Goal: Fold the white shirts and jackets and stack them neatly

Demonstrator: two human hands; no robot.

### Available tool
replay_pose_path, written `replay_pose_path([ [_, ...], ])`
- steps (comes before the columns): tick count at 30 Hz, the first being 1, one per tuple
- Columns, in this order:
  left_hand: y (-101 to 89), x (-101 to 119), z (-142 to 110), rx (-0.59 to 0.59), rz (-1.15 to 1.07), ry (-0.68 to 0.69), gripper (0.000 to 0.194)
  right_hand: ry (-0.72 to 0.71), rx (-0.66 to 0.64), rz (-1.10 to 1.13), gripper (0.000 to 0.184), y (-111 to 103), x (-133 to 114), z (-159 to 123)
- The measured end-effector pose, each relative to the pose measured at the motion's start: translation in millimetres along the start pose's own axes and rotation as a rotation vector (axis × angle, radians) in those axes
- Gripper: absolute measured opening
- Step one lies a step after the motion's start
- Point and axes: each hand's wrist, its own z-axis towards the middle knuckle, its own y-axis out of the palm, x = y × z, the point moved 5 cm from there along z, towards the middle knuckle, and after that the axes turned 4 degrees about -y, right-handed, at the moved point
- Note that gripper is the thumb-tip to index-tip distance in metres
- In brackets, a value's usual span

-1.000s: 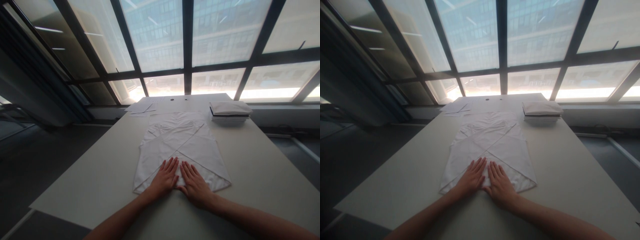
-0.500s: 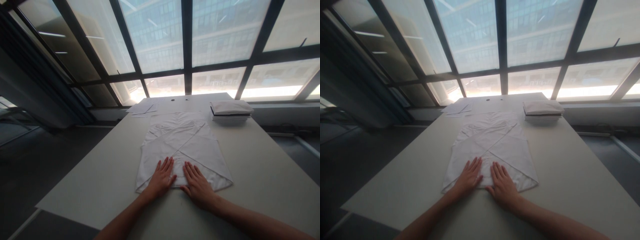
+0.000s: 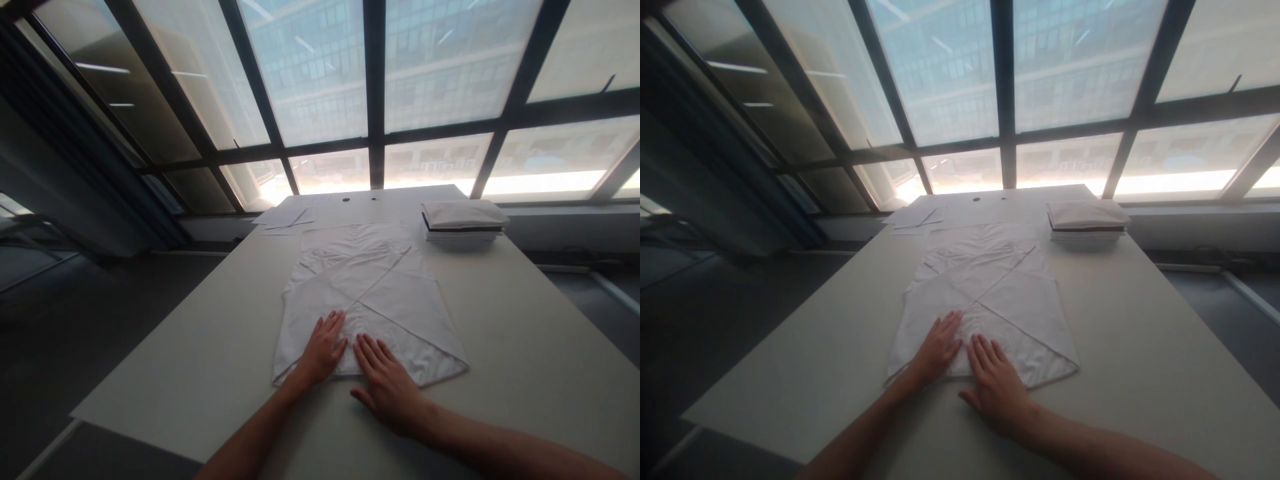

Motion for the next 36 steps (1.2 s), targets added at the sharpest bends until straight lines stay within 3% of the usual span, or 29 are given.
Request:
replay_pose_path([
  [10,2.7,-2,-1,-0.029,0.03,-0.028,0.058,0.212,-0.044,-0.128,0.087,7,14,-1],
  [17,-3.1,0,0,-0.021,-0.007,-0.038,0.056,0.302,-0.039,-0.136,0.08,3,22,-2],
  [20,-9.7,5,-1,0.027,-0.031,-0.003,0.052,0.272,-0.005,-0.115,0.068,-7,19,2],
  [24,-10.6,23,-7,0.019,-0.027,0.177,0.05,0.14,0.074,-0.086,0.056,-16,9,8],
  [28,-0.7,33,-12,-0.078,0.009,0.277,0.056,0.138,0.048,-0.059,0.06,-3,14,7],
  [36,5.5,28,-11,-0.123,0.061,0.284,0.059,0.163,-0.049,-0.055,0.072,14,25,2],
])
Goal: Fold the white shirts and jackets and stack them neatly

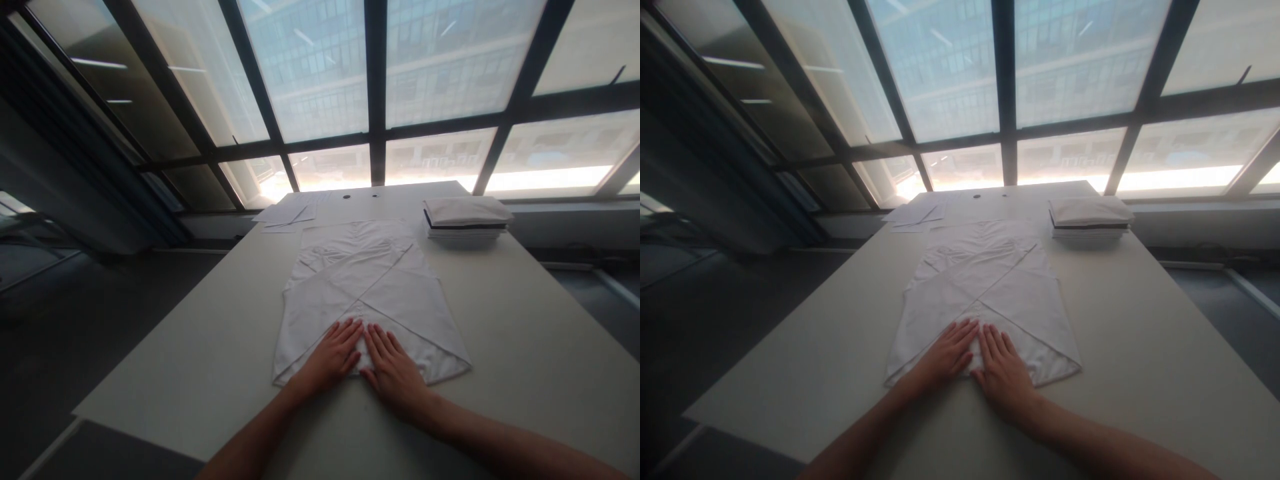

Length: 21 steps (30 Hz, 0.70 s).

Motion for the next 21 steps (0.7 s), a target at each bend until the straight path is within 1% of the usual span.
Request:
replay_pose_path([
  [7,1.4,-0.5,-2.2,-0.03,0.044,0.015,0.062,0.012,0.029,-0.026,0.073,1.4,-0.1,-0.9],
  [12,-0.9,0.8,-2.3,-0.023,0.048,0.014,0.062,0.011,0.035,-0.031,0.072,1.3,0.6,-1.3],
  [21,2.5,1.4,-4.4,0.001,0.068,0.015,0.061,-0.046,0.035,-0.036,0.072,-4.0,-1.0,-5.8],
])
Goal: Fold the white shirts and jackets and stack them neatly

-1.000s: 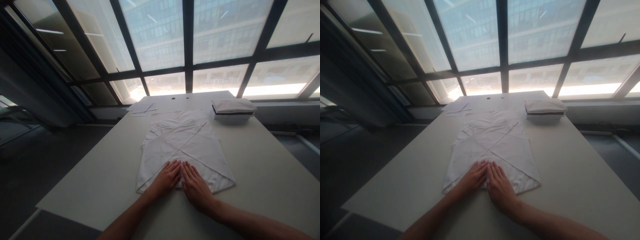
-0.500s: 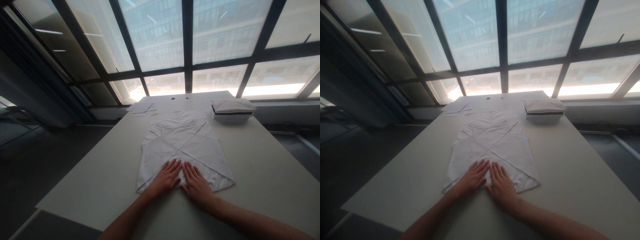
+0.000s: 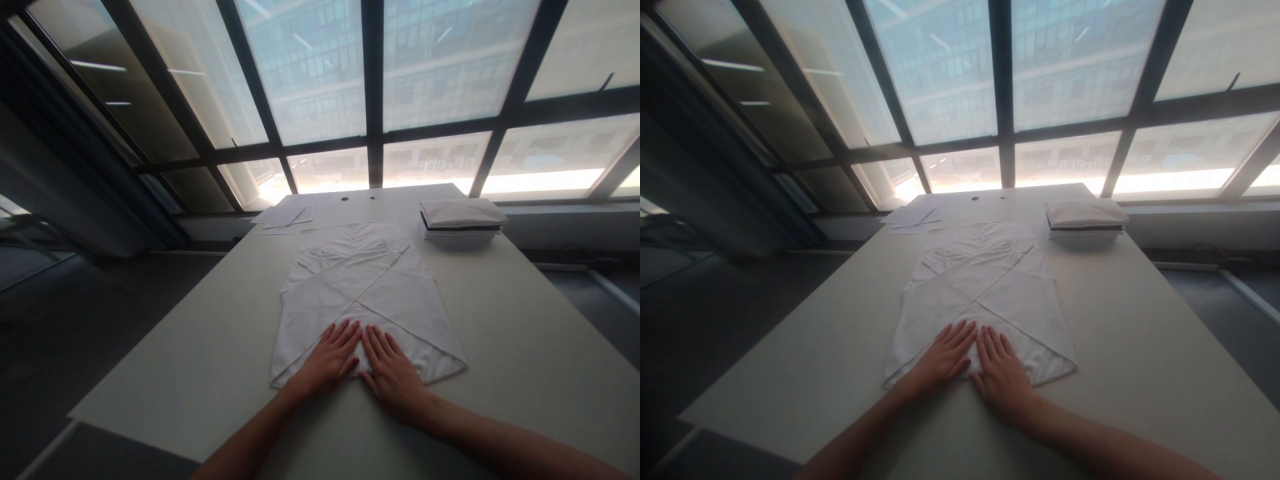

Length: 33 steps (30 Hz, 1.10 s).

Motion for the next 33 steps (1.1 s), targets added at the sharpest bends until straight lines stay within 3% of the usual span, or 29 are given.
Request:
replay_pose_path([
  [9,10.2,15,-5,0.036,0.054,-0.038,0.066,-0.074,0.046,0.041,0.071,-15,5,-15],
  [14,10.6,16,-5,-0.002,0.057,-0.036,0.067,-0.121,0.044,0.075,0.071,-21,9,-24],
  [18,-4.0,23,-5,-0.048,0.022,0.008,0.064,-0.127,0.016,0.11,0.063,-23,10,-25],
  [22,-34.2,32,6,-0.09,-0.039,0.064,0.062,-0.05,0.04,0.203,0.047,-31,12,-19],
  [27,-62.7,32,58,-0.127,-0.126,0.125,0.054,0.089,0.136,0.36,0.039,-47,20,-13],
  [30,-56.3,20,108,-0.156,-0.154,0.13,0.054,0.128,0.224,0.426,0.037,-55,25,-12],
  [33,-38.3,-4,160,-0.115,-0.138,0.022,0.057,0.173,0.315,0.434,0.035,-64,37,-12],
])
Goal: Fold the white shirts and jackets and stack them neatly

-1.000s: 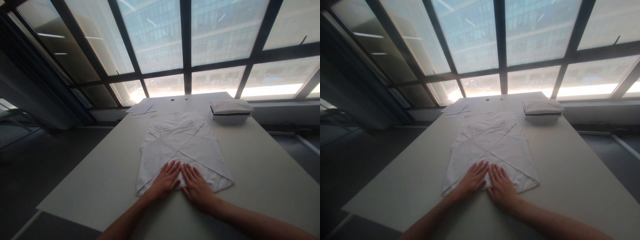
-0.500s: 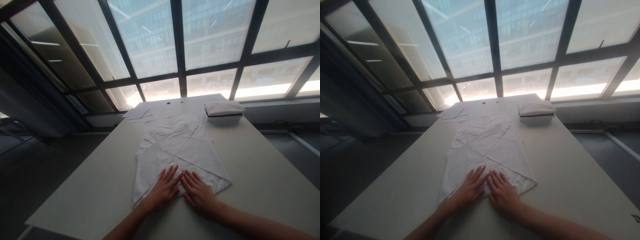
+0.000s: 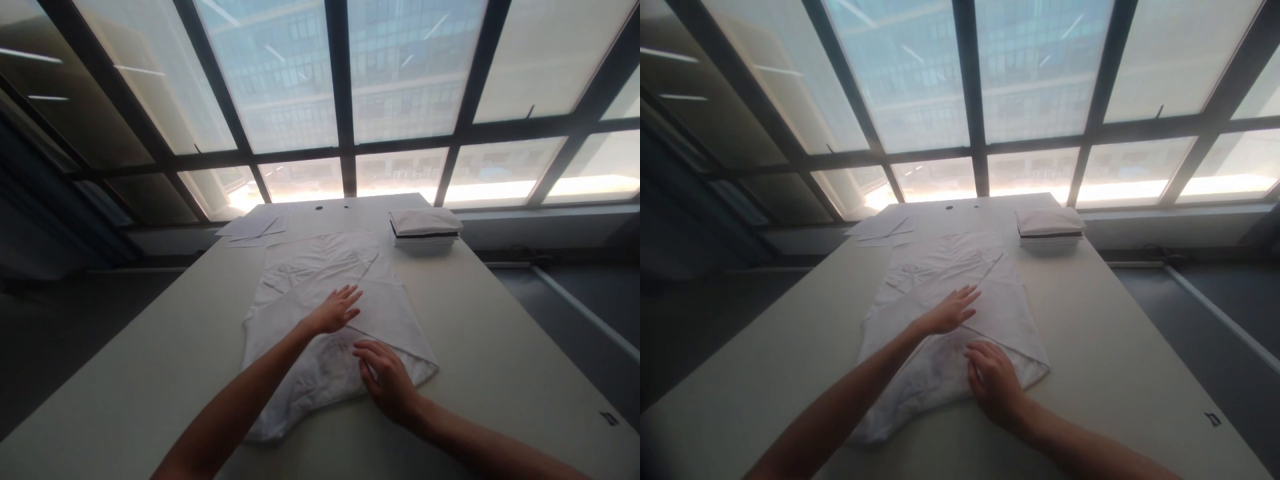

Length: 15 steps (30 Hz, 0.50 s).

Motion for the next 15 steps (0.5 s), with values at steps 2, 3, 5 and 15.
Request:
replay_pose_path([
  [2,7.9,-20,27,0.051,0.027,-0.072,0.056,0.033,0.069,-0.017,0.034,-12,11,4],
  [3,12.0,-28,36,0.073,0.041,-0.103,0.056,0.053,0.105,-0.03,0.034,-20,19,6],
  [5,18.8,-41,47,0.122,0.066,-0.14,0.054,0.106,0.176,-0.068,0.035,-38,40,8],
  [15,26.5,-49,46,0.297,0.043,-0.086,0.052,0.625,0.236,0.028,0.051,-94,149,-32],
])
